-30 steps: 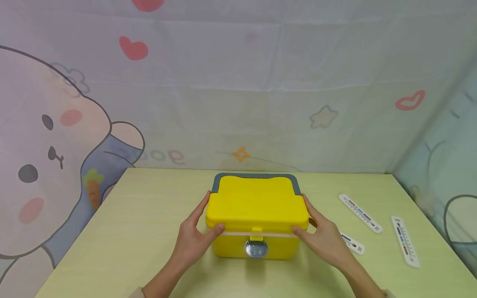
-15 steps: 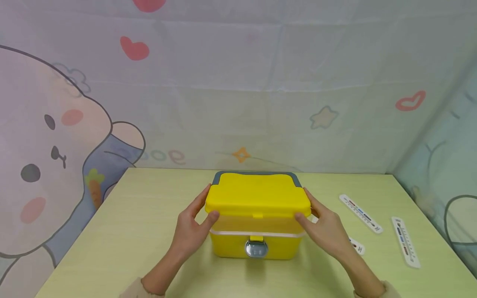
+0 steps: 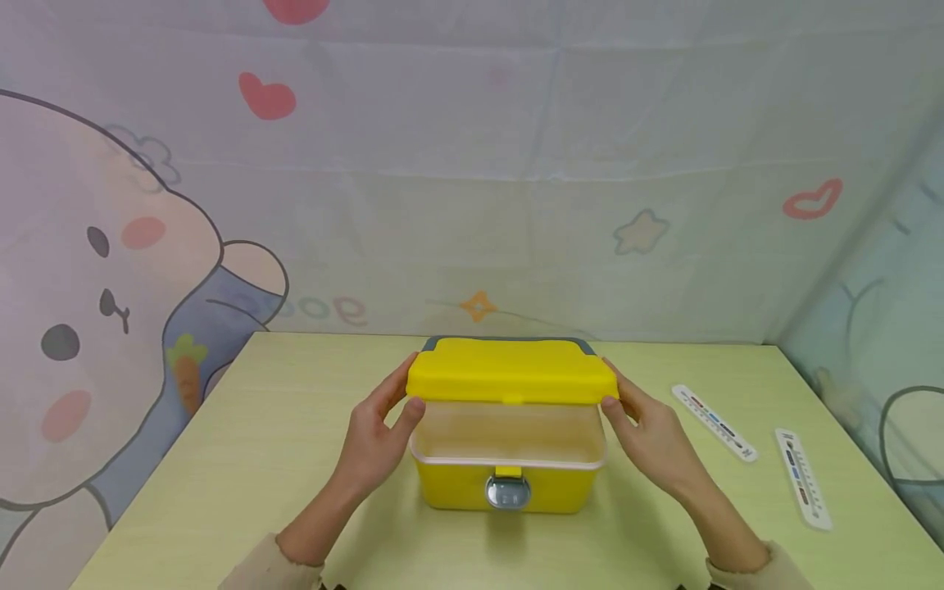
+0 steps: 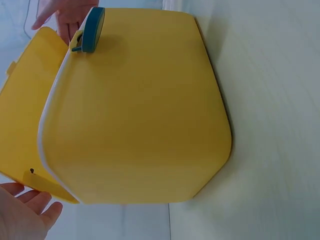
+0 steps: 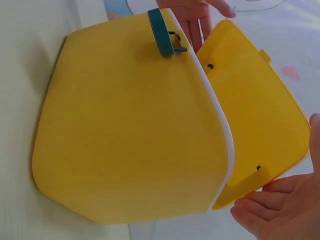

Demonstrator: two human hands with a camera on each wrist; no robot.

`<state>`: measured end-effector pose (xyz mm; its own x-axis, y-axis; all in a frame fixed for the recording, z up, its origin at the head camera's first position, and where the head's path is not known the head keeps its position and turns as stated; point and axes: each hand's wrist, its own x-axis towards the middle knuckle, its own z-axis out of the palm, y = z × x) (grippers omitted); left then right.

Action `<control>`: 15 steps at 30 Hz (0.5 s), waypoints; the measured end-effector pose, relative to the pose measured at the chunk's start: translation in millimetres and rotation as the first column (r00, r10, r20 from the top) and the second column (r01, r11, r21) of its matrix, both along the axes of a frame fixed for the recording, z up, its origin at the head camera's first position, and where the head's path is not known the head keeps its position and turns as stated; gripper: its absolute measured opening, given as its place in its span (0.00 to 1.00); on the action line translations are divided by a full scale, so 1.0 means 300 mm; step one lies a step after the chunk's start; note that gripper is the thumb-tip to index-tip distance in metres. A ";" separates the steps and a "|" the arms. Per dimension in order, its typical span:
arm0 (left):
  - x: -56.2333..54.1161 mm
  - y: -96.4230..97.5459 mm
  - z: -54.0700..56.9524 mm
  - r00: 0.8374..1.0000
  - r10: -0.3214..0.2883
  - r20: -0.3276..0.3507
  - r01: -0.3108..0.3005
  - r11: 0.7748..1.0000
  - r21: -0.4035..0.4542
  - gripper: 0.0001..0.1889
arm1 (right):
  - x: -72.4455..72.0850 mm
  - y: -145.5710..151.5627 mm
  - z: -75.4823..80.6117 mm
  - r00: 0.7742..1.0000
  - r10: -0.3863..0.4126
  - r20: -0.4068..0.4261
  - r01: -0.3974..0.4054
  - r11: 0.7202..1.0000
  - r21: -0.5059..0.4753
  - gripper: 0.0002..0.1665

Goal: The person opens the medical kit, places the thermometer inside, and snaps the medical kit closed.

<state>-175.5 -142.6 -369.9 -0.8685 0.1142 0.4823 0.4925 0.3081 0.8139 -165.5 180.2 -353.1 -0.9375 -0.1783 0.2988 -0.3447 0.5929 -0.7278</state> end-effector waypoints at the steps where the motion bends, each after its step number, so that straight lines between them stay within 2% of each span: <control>1: -0.004 -0.002 0.002 1.000 -0.007 -0.008 0.007 1.000 -0.004 0.28 | -0.004 0.003 0.001 1.000 0.008 -0.011 -0.008 1.000 -0.002 0.31; 7: -0.037 -0.010 0.012 0.999 -0.014 -0.046 0.013 1.000 -0.015 0.29 | -0.035 0.014 0.002 0.999 0.022 -0.035 -0.022 1.000 -0.019 0.30; 12: -0.064 -0.011 0.020 0.998 0.010 -0.063 -0.010 1.000 0.014 0.27 | -0.061 0.012 0.007 1.000 -0.007 -0.012 0.007 1.000 -0.025 0.30; 15: -0.072 -0.008 0.038 0.998 0.019 -0.061 -0.017 0.999 0.039 0.26 | -0.079 0.009 0.009 0.999 -0.032 -0.024 0.031 0.999 -0.035 0.28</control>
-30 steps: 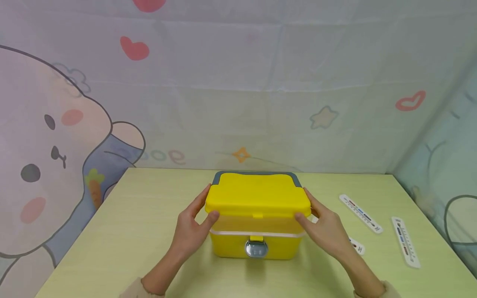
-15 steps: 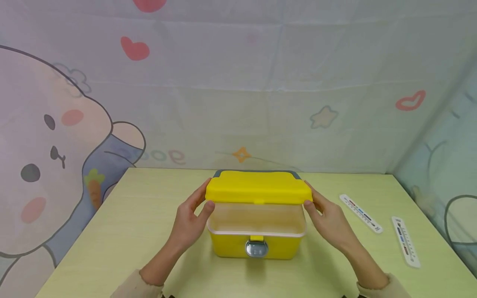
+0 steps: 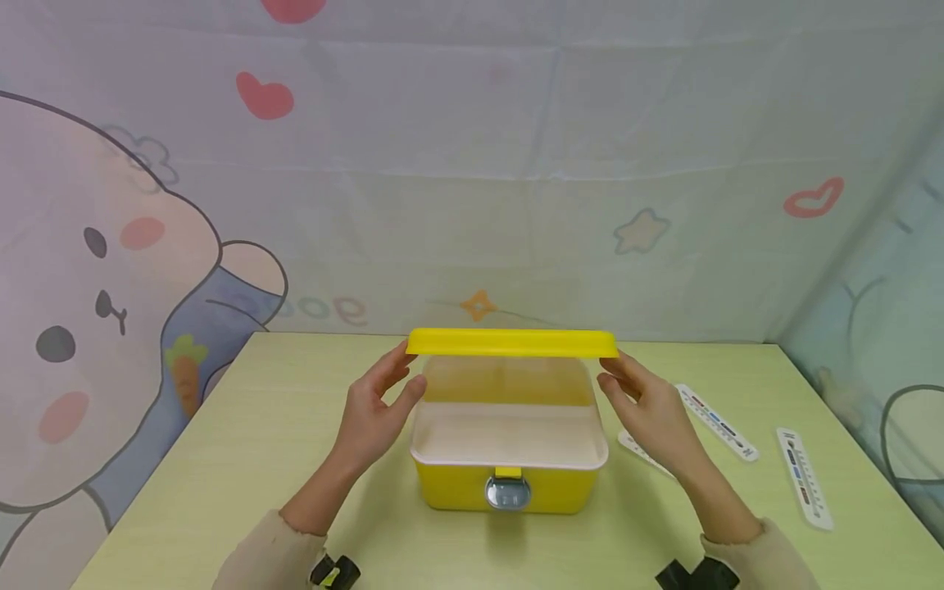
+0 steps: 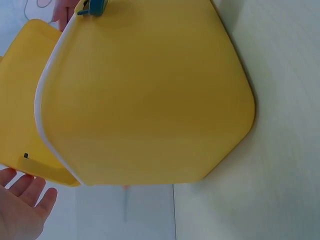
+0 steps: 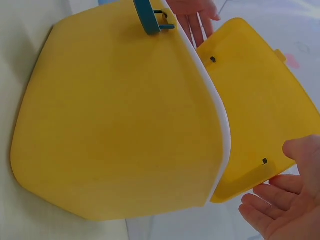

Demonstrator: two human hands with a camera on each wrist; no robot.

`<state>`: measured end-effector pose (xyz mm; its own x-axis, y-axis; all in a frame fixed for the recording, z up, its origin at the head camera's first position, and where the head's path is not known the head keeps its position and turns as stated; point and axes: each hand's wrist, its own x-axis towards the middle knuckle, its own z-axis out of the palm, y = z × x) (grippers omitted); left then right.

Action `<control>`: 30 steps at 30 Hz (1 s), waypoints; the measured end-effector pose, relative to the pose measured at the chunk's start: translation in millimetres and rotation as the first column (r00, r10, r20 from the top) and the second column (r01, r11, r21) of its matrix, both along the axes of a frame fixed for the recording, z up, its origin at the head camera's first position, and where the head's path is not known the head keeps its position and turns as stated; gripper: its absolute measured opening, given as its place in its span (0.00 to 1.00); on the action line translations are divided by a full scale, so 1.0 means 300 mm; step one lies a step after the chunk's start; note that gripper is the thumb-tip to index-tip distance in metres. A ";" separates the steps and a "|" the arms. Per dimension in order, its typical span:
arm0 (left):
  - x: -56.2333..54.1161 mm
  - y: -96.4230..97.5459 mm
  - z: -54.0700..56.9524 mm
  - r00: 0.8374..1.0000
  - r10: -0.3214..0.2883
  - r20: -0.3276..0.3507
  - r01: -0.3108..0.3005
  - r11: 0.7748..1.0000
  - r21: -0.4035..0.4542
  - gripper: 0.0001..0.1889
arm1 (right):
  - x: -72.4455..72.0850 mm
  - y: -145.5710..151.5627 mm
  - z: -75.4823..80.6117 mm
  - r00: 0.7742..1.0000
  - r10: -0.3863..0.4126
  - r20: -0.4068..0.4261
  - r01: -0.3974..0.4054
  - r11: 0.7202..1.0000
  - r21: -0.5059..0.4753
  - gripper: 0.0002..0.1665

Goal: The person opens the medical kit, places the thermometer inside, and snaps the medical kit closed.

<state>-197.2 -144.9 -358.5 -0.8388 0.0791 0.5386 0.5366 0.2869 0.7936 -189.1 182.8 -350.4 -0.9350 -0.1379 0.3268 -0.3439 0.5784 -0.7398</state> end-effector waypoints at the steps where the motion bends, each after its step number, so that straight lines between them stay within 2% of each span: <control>1: 0.003 0.004 0.014 1.000 0.005 0.000 -0.005 1.000 0.001 0.25 | -0.006 -0.001 0.001 1.000 -0.007 -0.005 0.007 1.000 -0.005 0.27; 5: 0.020 0.020 0.072 1.000 0.027 0.004 -0.027 1.000 -0.002 0.23 | -0.034 -0.003 0.000 0.999 -0.026 -0.030 0.025 0.999 -0.031 0.24; 7: 0.021 0.024 0.090 0.999 0.036 0.002 -0.036 0.999 -0.007 0.22 | -0.048 -0.002 -0.001 0.998 -0.036 -0.044 0.034 0.999 -0.039 0.23; 9: 0.005 0.020 0.085 0.999 0.046 0.000 -0.046 0.999 -0.007 0.21 | -0.062 0.000 -0.001 0.997 -0.046 -0.065 0.043 0.998 -0.044 0.22; 16: -0.093 -0.005 0.026 0.995 0.098 -0.015 -0.098 0.995 0.012 0.18 | -0.103 0.009 0.005 0.992 -0.059 -0.108 0.054 0.997 -0.050 0.16; 26: -0.158 0.011 0.041 0.990 0.138 -0.002 -0.138 0.990 0.040 0.15 | -0.167 0.009 0.022 0.988 -0.116 -0.103 0.109 0.992 -0.068 0.13; 29: -0.170 0.018 0.038 0.989 0.145 0.000 -0.144 0.988 0.060 0.16 | -0.189 0.012 0.022 0.985 -0.130 -0.115 0.123 0.990 -0.066 0.12; 30: -0.164 0.024 0.048 0.989 0.147 0.008 -0.147 0.987 0.063 0.16 | -0.195 0.013 0.022 0.984 -0.133 -0.119 0.126 0.990 -0.067 0.11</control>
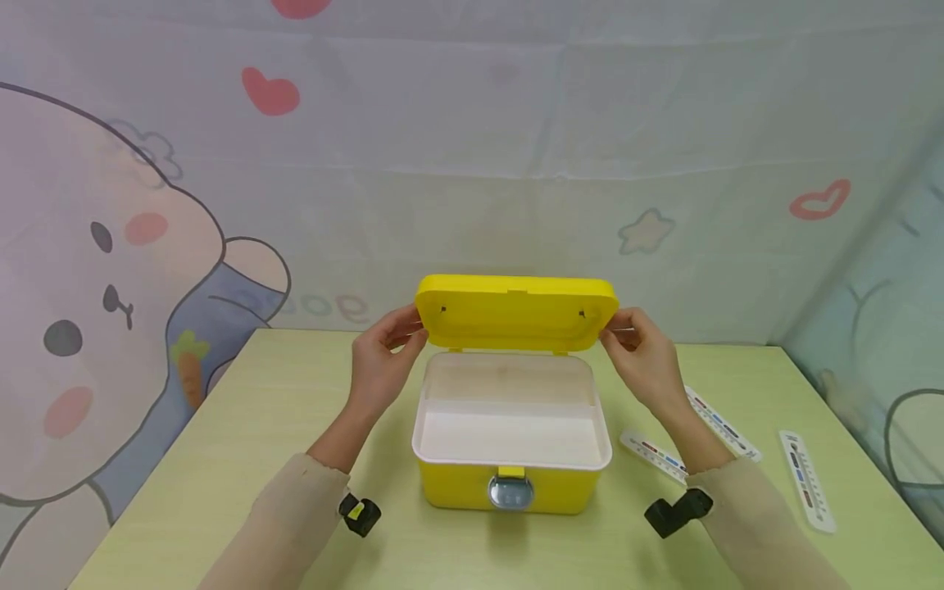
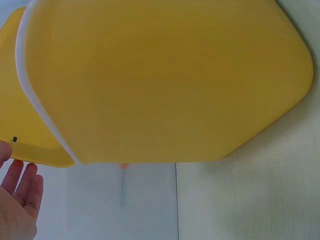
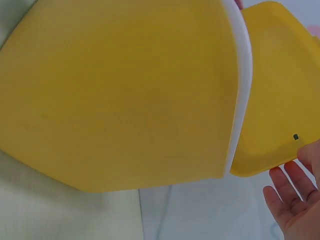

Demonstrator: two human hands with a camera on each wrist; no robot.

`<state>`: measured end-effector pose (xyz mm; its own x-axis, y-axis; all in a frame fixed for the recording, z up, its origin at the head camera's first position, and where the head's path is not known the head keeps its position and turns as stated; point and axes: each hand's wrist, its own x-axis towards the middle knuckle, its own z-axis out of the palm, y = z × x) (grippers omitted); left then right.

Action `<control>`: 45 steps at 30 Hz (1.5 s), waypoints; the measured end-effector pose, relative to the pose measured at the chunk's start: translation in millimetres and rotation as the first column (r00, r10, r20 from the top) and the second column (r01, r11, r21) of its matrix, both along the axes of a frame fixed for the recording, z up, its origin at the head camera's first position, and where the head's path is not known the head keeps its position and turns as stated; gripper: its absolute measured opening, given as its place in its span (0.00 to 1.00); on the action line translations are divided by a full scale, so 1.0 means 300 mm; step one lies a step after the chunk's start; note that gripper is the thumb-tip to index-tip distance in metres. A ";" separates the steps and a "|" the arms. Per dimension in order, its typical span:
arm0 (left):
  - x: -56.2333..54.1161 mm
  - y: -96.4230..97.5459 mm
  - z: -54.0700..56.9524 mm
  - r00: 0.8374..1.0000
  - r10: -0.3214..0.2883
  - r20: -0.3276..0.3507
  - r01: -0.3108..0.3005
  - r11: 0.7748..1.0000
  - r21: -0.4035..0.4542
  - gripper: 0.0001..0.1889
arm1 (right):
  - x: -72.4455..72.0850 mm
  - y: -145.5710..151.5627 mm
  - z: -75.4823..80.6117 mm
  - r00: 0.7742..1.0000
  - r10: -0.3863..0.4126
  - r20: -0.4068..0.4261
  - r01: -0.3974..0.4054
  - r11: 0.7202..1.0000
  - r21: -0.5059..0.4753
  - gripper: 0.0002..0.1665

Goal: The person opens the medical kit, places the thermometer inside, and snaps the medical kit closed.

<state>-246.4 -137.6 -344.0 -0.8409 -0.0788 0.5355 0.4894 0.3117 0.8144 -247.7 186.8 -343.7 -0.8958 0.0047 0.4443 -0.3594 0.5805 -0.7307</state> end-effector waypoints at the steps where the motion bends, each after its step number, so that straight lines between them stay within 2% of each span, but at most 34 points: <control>1: 0.005 0.005 0.009 1.000 0.006 0.005 -0.006 1.000 0.001 0.16 | -0.006 0.000 0.000 1.000 -0.002 -0.005 0.002 1.000 -0.001 0.11; 6: -0.017 0.015 0.009 0.999 0.035 0.036 -0.035 0.999 0.006 0.16 | -0.030 0.000 -0.002 1.000 -0.008 -0.029 0.007 1.000 -0.016 0.10; 8: -0.046 0.010 -0.013 0.998 0.050 0.038 -0.051 0.999 0.012 0.15 | -0.039 -0.002 -0.005 0.999 -0.011 -0.037 0.010 1.000 -0.021 0.10; 15: -0.083 0.013 -0.006 0.993 0.101 0.059 -0.102 0.995 0.012 0.12 | -0.070 -0.012 -0.005 0.998 -0.022 -0.056 0.020 0.999 -0.027 0.09; 19: -0.104 0.012 -0.002 0.992 0.110 0.068 -0.111 0.994 0.004 0.12 | -0.087 -0.017 0.000 0.998 -0.030 -0.057 0.028 0.999 -0.028 0.10; 31: -0.148 0.017 -0.018 0.993 0.079 0.082 -0.079 0.997 -0.005 0.18 | -0.122 -0.011 -0.015 0.999 0.024 -0.024 -0.024 1.000 -0.008 0.19; 39: -0.161 0.019 -0.039 0.989 0.040 0.139 -0.033 0.998 -0.056 0.26 | -0.138 -0.007 -0.050 0.995 0.096 0.039 -0.096 0.995 0.008 0.29; 45: -0.175 0.017 -0.052 0.986 0.027 0.165 -0.011 0.995 -0.095 0.29 | -0.152 -0.012 -0.071 0.989 0.113 0.092 -0.115 0.993 0.020 0.34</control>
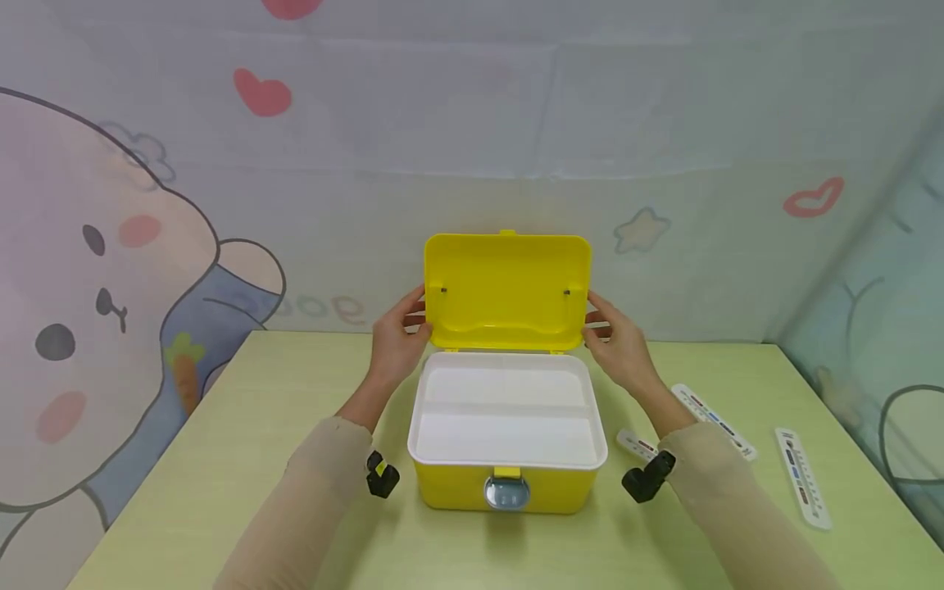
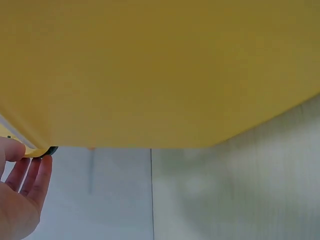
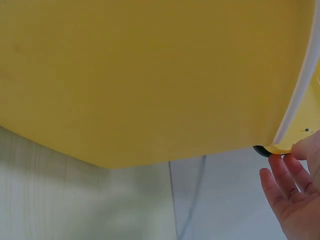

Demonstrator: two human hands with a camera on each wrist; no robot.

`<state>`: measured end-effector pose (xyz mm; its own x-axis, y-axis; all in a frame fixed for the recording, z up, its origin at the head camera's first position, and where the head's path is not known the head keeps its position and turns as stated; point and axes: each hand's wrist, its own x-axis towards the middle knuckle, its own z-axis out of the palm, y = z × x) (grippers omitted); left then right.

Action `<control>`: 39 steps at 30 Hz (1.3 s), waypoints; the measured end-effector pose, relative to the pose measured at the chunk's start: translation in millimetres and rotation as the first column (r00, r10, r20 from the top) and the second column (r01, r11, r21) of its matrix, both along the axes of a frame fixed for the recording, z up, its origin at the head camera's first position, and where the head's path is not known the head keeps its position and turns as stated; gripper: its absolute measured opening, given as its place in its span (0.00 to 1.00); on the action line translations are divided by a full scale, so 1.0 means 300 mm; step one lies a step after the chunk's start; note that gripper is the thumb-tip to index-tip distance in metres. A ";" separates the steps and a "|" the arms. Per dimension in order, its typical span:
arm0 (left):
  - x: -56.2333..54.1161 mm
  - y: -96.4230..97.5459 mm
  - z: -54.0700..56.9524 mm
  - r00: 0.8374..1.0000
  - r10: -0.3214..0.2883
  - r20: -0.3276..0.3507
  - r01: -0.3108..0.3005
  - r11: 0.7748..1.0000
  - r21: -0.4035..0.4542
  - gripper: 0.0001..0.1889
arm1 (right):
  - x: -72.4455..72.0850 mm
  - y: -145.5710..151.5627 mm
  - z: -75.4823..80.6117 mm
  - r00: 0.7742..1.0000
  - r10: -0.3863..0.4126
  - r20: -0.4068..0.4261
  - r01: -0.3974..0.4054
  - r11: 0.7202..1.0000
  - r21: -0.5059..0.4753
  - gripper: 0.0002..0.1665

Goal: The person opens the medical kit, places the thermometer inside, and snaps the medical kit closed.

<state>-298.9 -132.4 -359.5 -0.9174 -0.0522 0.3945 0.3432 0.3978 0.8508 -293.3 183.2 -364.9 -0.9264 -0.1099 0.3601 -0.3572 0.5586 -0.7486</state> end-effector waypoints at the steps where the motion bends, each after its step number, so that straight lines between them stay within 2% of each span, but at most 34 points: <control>1: -0.004 -0.001 -0.003 1.000 -0.002 0.004 0.002 1.000 -0.005 0.29 | -0.001 -0.002 -0.002 1.000 -0.002 0.006 0.002 1.000 -0.001 0.34; 8: -0.017 -0.003 -0.021 1.000 0.003 0.018 -0.002 0.999 -0.050 0.22 | -0.010 -0.006 -0.010 0.998 -0.016 0.058 0.017 1.000 -0.009 0.33; 21: -0.024 -0.003 -0.034 0.997 0.008 0.081 -0.005 0.999 -0.043 0.21 | -0.014 -0.007 -0.016 0.994 -0.042 0.105 0.040 0.999 0.019 0.31; 32: -0.034 -0.011 -0.038 0.984 -0.012 0.176 0.018 0.999 -0.031 0.21 | -0.026 -0.014 -0.016 0.983 -0.051 0.176 0.047 0.999 0.027 0.30; 39: -0.033 -0.006 -0.047 0.976 -0.006 0.216 0.009 1.000 -0.014 0.20 | -0.032 -0.012 -0.032 0.977 -0.024 0.212 0.026 1.000 -0.007 0.29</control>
<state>-308.9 -134.2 -373.7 -0.9813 -0.0406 0.1882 0.1555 0.4087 0.8993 -302.9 179.6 -374.5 -0.9842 -0.0833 0.1565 -0.1762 0.5576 -0.8112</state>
